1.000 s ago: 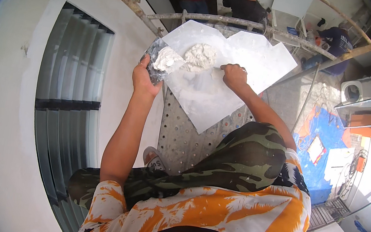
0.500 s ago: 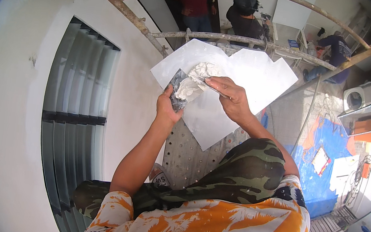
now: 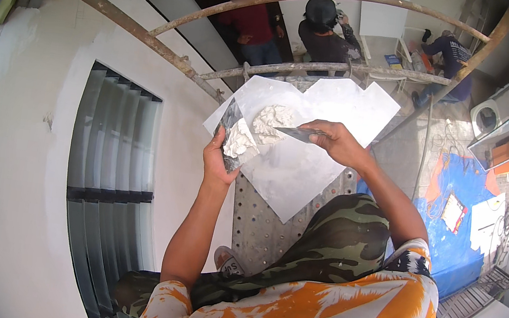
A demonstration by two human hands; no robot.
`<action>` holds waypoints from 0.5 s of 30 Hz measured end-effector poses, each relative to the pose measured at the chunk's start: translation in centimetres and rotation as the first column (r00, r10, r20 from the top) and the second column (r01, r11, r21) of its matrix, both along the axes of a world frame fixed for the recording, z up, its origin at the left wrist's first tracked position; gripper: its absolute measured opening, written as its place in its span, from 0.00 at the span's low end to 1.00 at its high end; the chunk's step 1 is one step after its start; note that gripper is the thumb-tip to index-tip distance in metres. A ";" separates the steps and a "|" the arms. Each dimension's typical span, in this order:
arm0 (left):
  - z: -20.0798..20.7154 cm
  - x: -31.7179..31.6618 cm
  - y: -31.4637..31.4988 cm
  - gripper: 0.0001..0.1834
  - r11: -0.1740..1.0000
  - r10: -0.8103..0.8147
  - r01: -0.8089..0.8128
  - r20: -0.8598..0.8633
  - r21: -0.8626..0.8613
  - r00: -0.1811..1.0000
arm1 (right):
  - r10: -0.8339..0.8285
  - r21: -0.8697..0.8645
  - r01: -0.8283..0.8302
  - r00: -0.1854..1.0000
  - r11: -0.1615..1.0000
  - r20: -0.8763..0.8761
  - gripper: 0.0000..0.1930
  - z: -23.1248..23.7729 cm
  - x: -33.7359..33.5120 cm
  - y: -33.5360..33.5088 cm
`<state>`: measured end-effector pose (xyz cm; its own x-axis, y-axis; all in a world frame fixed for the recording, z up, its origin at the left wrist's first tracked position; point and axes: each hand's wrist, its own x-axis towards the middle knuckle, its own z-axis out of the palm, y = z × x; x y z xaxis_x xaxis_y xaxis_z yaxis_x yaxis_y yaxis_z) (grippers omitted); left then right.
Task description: The person scoops white plaster from a board onto a trowel and applies it to a ceiling area above a window using a putty knife. The person repeatedly smooths the plaster on the ceiling surface.
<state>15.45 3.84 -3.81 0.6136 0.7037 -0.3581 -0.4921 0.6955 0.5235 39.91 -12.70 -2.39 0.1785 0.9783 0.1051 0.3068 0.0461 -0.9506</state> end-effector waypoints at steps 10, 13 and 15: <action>0.1 0.7 1.6 0.24 0.981 -0.152 0.147 0.033 0.124 0.988 | -0.003 -0.330 -0.223 0.824 0.917 -0.566 0.16 0.1 -0.2 3.0; 0.6 0.5 2.3 0.25 0.987 -0.023 0.015 0.045 0.162 0.999 | -0.180 -0.283 -0.004 0.762 0.959 -0.622 0.14 0.3 -0.4 2.0; 0.5 1.0 2.3 0.26 0.970 0.098 -0.102 0.030 0.220 0.995 | -0.220 -0.215 0.073 0.545 0.974 -0.809 0.12 0.7 -0.8 1.4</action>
<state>16.43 6.10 -3.28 0.5407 0.8225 -0.1763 -0.5645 0.5102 0.6489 39.13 -11.34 -1.65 0.2561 0.9196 -0.2978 -0.6236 -0.0782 -0.7779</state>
